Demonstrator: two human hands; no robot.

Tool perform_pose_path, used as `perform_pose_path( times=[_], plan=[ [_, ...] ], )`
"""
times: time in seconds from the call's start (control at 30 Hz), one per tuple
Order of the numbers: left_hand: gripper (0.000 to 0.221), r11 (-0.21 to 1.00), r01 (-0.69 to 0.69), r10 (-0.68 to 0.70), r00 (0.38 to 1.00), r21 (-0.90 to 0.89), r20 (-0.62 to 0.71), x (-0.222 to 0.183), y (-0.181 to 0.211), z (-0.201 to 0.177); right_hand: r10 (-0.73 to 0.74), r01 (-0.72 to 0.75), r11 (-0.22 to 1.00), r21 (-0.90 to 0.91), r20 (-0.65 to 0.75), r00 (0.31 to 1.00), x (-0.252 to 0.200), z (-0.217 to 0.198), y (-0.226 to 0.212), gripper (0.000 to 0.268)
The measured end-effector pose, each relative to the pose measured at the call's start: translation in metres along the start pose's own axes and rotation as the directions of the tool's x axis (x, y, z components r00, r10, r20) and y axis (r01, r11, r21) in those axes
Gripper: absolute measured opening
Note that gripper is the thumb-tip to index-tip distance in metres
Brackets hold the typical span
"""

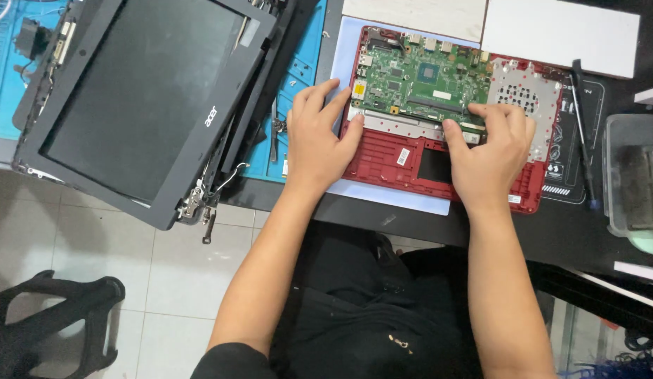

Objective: The recorder is assembling components of a laptop, including placing a motherboard and hard drive into the chassis.

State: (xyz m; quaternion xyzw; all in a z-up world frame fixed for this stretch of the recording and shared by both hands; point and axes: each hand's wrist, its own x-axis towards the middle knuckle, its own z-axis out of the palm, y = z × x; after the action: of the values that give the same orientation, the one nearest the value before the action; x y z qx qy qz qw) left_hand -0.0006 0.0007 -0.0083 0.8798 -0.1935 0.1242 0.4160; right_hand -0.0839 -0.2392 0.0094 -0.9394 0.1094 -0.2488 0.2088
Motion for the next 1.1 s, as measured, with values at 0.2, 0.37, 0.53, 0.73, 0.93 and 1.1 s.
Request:
perform_pose_path(
  times=[0.2, 0.37, 0.53, 0.73, 0.93, 1.1],
  plan=[
    [0.046, 0.999, -0.035, 0.035, 0.999, 0.024, 0.01, 0.0023, 0.0032, -0.0023, 0.005, -0.005, 1.0, 0.012, -0.005, 1.0, 0.0011, 0.0017, 0.0017, 0.03],
    [0.05, 0.998, -0.049, 0.048, 0.999, 0.039, 0.019, 0.0034, 0.0037, -0.0019, -0.009, 0.009, 1.0, 0.008, -0.009, 1.0, 0.0032, 0.0025, 0.0021, 0.03],
    [0.048, 0.999, -0.039, 0.039, 0.999, 0.026, 0.003, 0.0024, 0.0022, -0.0007, -0.049, 0.049, 0.999, 0.011, -0.015, 0.999, 0.0027, 0.0019, 0.0033, 0.03],
    [0.042, 0.998, -0.056, 0.056, 0.998, -0.007, -0.024, 0.002, 0.0031, -0.0033, -0.06, 0.061, 0.998, 0.032, -0.019, 0.998, 0.0012, 0.0023, 0.0067, 0.028],
    [0.044, 0.998, -0.056, 0.056, 0.998, 0.023, -0.01, 0.0029, 0.0026, -0.0015, -0.064, 0.065, 0.998, 0.024, -0.011, 0.998, 0.0014, 0.0029, 0.0056, 0.031],
    [0.044, 0.999, -0.039, 0.039, 0.999, 0.025, -0.002, 0.0038, 0.0039, -0.0028, -0.055, 0.055, 0.998, 0.011, -0.01, 0.998, 0.0028, 0.0028, 0.0035, 0.031]
  ],
)
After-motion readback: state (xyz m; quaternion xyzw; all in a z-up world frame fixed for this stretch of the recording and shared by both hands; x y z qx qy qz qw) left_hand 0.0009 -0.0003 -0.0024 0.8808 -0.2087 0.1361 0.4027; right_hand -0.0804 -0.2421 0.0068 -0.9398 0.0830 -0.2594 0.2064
